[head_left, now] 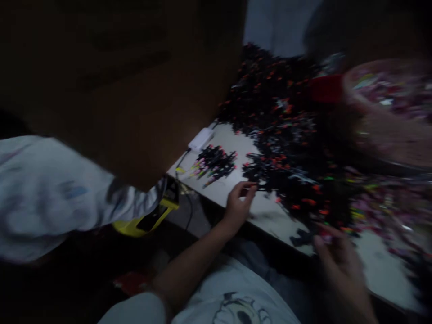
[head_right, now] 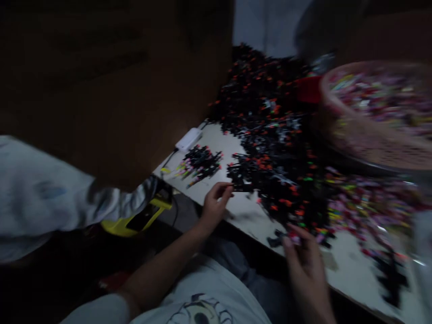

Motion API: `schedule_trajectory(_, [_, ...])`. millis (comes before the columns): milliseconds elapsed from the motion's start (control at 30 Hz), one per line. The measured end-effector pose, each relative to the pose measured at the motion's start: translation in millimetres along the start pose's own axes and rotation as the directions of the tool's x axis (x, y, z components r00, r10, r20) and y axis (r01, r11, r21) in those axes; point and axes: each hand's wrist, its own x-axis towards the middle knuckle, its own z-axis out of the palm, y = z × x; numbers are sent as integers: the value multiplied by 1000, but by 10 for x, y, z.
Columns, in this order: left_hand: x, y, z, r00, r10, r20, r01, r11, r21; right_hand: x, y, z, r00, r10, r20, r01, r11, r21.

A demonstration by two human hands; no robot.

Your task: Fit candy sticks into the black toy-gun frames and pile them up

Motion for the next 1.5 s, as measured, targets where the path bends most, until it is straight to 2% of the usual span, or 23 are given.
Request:
schedule_trajectory(33, [-23,14,11,996,-87,3,87,995,-50,17,-12,51,1000,23,-8,-23,999,30])
schedule_trajectory(100, [-71,27,36,964,-257,75,263,960,-95,50,-38,151,1000,27,-14,-25,996,83])
schedule_trajectory(167, [-124,24,66,900,-400,172,422,899,-120,88,-47,228,1000,6,-6,-5,991,137])
schedule_trajectory(233, [-187,20,102,843,-473,255,510,853,-106,121,-37,261,1000,7,12,-9,980,200])
schedule_trajectory(300, [-257,28,139,817,-491,301,529,847,-55,135,-23,252,999,31,-9,-28,966,259])
schedule_trajectory(433, [-367,70,185,787,-471,399,487,871,68,128,-36,185,997,70,-24,-57,937,345])
schedule_trajectory(533, [-387,110,175,737,-447,507,459,882,109,135,-79,130,997,68,-27,-53,926,375])
schedule_trajectory(600, [-370,139,146,721,-430,544,441,889,118,150,-107,85,997,65,-37,-46,926,374])
schedule_trajectory(700, [-332,177,109,760,-414,501,420,901,108,175,-122,35,998,47,-46,-28,937,348])
schedule_trajectory(800, [-364,188,136,810,-446,382,478,878,11,161,-105,88,996,78,-50,-51,911,410])
schedule_trajectory(900, [-492,165,226,788,-492,370,541,840,-35,94,-77,261,992,114,56,-126,843,524])
schedule_trajectory(1000, [-600,129,304,813,-456,361,484,875,15,9,-42,408,988,43,146,-117,827,551])
schedule_trajectory(1067, [-610,117,319,840,-430,330,455,890,-1,-35,-12,418,990,-1,139,-70,861,503])
schedule_trajectory(1167, [-561,130,298,819,-466,335,504,863,-31,-73,12,309,993,-42,109,0,933,359])
schedule_trajectory(1233, [-525,152,277,822,-474,316,508,861,-30,-82,-1,216,986,-90,141,51,965,257])
schedule_trajectory(1333, [-497,181,258,850,-440,288,454,891,22,-83,-44,133,966,-168,197,134,975,175])
schedule_trajectory(1500, [-483,242,267,855,-415,313,399,910,116,-70,-67,112,970,-225,92,216,971,100])
